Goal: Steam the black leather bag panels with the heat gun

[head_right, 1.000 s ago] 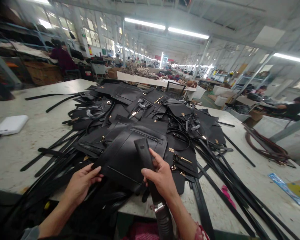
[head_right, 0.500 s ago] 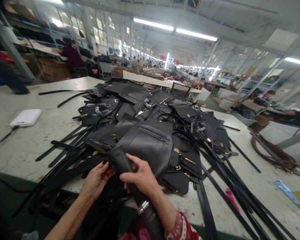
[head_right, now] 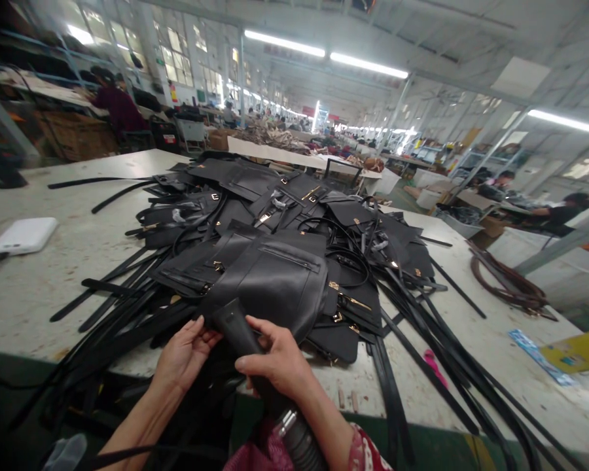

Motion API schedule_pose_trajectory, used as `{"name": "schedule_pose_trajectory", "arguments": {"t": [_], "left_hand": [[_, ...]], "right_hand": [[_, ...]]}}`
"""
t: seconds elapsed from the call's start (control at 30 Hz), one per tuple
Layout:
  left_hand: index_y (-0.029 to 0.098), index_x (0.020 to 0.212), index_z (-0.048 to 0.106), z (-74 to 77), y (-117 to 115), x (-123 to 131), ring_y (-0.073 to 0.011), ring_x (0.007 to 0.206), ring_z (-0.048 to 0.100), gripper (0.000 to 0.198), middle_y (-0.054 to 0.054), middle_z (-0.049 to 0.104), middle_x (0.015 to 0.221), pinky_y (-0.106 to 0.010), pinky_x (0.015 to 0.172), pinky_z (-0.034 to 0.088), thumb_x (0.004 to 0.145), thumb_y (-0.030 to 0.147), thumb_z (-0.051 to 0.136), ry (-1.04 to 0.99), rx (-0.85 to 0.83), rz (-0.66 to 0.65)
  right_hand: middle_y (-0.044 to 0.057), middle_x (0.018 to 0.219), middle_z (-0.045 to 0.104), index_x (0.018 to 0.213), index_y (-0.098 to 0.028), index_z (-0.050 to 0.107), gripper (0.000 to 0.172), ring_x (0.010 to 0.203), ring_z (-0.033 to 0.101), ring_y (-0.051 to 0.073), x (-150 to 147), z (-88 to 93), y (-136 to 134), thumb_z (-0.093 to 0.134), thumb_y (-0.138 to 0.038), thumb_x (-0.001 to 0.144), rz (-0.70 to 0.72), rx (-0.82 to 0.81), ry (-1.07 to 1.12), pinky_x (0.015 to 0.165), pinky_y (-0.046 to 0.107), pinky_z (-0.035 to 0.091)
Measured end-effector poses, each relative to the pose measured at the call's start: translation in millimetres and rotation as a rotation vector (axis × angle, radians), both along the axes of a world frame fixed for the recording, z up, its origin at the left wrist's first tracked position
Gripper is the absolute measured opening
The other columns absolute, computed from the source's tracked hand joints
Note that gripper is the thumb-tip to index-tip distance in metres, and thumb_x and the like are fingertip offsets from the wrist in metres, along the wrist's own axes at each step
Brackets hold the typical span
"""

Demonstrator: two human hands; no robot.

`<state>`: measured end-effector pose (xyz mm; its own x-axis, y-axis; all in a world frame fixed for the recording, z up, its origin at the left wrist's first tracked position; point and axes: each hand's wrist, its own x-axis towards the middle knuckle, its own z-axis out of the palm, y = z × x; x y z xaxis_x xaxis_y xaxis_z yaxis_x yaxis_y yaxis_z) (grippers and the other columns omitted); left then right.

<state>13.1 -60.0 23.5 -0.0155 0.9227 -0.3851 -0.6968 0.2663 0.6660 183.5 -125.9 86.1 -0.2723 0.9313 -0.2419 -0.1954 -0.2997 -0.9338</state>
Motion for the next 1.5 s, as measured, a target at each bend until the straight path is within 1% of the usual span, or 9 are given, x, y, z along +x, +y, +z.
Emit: {"name": "schedule_pose_trajectory", "arguments": {"t": [0.17,0.37,0.5,0.7,0.8,1.0,1.3,1.4,1.5], "left_hand": [[0.018,0.087,0.059,2.1,-18.6,14.2,-0.0162,0.074,0.066,0.012,-0.003,0.069,0.086,-0.035,0.068,0.055,0.080,0.012,0.051,-0.033,0.051,-0.031],[0.010,0.084,0.061,-2.1,-62.1,57.5,-0.0245,0.082,0.067,0.015,-0.013,0.070,0.088,-0.037,0.076,0.053,0.071,0.017,0.065,-0.015,-0.144,-0.569],[0.007,0.091,0.063,-7.3,-64.5,89.3,-0.0274,0.086,0.065,0.027,-0.018,0.069,0.092,-0.039,0.075,0.053,0.074,0.028,0.062,-0.148,-0.224,-0.786],[0.008,0.074,0.067,-22.3,-58.0,116.2,-0.0188,0.069,0.065,0.017,-0.009,0.071,0.074,-0.030,0.066,0.052,0.061,0.017,0.071,0.043,-0.104,-0.475],[0.009,0.071,0.067,-25.1,-58.8,113.0,-0.0148,0.055,0.060,0.020,-0.004,0.068,0.064,-0.026,0.056,0.049,0.057,0.021,0.074,0.182,0.034,-0.415],[0.012,0.054,0.063,-23.4,-57.4,104.8,-0.0120,0.050,0.052,0.015,0.000,0.062,0.052,-0.024,0.052,0.042,0.056,0.023,0.072,0.328,0.205,-0.394],[0.011,0.044,0.063,-42.2,-54.6,96.1,-0.0091,0.039,0.041,0.023,0.003,0.050,0.036,-0.022,0.042,0.032,0.053,0.030,0.072,0.556,0.140,-0.382],[0.011,0.042,0.062,-39.0,-53.8,91.9,-0.0090,0.038,0.042,0.025,0.002,0.052,0.037,-0.021,0.041,0.030,0.053,0.032,0.072,0.592,0.139,-0.399],[0.011,0.049,0.066,-29.8,-53.9,91.9,-0.0139,0.046,0.053,0.023,-0.003,0.062,0.047,-0.024,0.047,0.040,0.052,0.033,0.073,0.577,0.143,-0.428]], "right_hand": [[-0.003,0.064,0.061,0.129,-0.022,0.040,0.073,0.041,0.054,0.010,5.2,13.8,11.5,0.070,-0.018,0.063,-0.187,0.175,0.133,0.037,0.021,0.046],[-0.001,0.069,0.062,0.128,-0.020,0.039,0.069,0.044,0.054,0.010,60.7,17.2,-31.2,0.069,-0.019,0.067,-0.353,0.187,0.069,0.039,0.022,0.047],[-0.002,0.071,0.060,0.130,-0.021,0.035,0.069,0.045,0.054,0.010,85.3,10.3,-67.1,0.068,-0.021,0.069,-0.428,0.109,0.006,0.040,0.022,0.046],[-0.002,0.072,0.060,0.131,-0.022,0.036,0.071,0.048,0.055,0.009,87.2,18.7,-93.9,0.068,-0.017,0.067,-0.386,0.037,-0.106,0.043,0.021,0.046],[-0.003,0.070,0.059,0.130,-0.023,0.037,0.070,0.046,0.054,0.009,85.6,16.1,-99.8,0.066,-0.015,0.067,-0.299,-0.039,-0.163,0.041,0.020,0.045],[-0.001,0.070,0.061,0.129,-0.022,0.039,0.072,0.043,0.056,0.010,93.8,1.9,-103.9,0.069,-0.018,0.064,-0.177,-0.119,-0.085,0.038,0.019,0.045],[-0.003,0.061,0.061,0.126,-0.019,0.044,0.071,0.039,0.054,0.009,78.4,5.5,-60.0,0.072,-0.017,0.060,-0.107,-0.076,-0.070,0.037,0.018,0.043],[-0.004,0.059,0.060,0.128,-0.021,0.041,0.069,0.039,0.053,0.009,75.0,13.6,-47.5,0.069,-0.018,0.065,-0.156,-0.034,-0.096,0.037,0.019,0.044],[-0.004,0.062,0.059,0.129,-0.023,0.039,0.069,0.041,0.053,0.009,81.7,23.3,-49.2,0.067,-0.020,0.066,-0.267,0.021,-0.087,0.037,0.020,0.044]]}}
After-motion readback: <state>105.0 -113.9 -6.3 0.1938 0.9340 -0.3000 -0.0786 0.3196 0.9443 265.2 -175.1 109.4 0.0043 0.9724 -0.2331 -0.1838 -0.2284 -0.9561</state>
